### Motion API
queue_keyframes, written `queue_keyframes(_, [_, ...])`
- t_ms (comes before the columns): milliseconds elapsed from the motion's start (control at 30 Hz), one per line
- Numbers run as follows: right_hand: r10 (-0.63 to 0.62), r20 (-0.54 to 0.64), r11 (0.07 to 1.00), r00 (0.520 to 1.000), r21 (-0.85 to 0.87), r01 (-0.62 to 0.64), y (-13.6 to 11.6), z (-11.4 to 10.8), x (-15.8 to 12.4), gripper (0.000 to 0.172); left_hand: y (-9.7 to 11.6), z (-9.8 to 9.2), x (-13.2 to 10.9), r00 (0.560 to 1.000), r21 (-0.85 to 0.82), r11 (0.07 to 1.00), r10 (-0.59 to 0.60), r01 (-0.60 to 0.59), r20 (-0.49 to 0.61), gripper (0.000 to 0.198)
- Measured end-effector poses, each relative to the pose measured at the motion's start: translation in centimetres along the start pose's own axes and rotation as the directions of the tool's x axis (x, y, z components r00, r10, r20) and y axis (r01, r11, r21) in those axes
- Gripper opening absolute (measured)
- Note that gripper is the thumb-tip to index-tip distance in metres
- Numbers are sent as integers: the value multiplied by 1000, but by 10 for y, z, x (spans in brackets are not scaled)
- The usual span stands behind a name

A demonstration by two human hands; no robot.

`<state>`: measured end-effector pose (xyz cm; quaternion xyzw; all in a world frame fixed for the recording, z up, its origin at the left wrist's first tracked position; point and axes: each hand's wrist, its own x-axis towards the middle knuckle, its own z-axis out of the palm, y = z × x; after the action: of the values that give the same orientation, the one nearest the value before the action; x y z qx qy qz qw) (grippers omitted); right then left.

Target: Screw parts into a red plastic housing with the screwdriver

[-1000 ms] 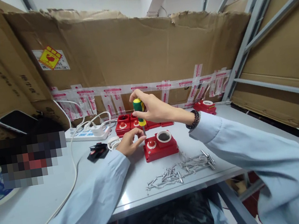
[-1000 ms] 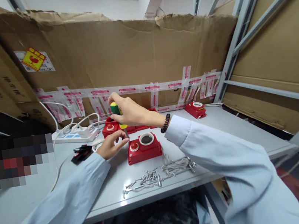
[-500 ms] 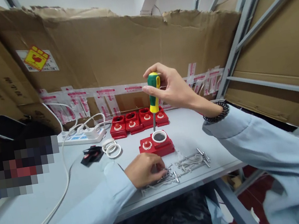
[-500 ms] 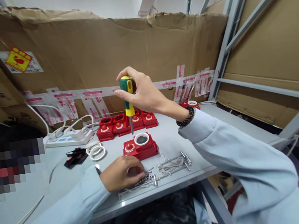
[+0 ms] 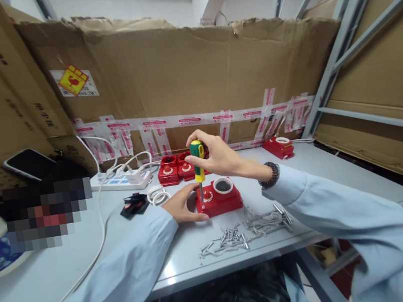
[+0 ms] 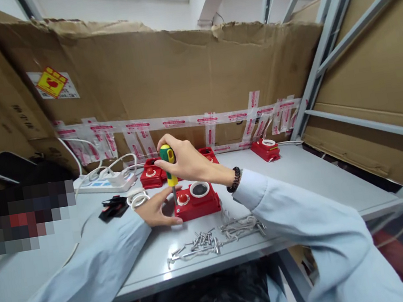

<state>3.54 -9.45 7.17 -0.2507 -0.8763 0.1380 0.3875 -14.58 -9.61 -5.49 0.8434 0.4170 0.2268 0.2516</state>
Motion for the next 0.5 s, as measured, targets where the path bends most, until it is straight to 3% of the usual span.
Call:
queue_keyframes(167, [17,36,999,999,29,-18,0,5,-8,21,4,5,3,1000,52,999,13,-12,-27,70])
queue_keyframes(500, [51,-3,998,999,39,-51,-1,4,-11,21,8,3,2,999,96,995,17,-13,-38,70])
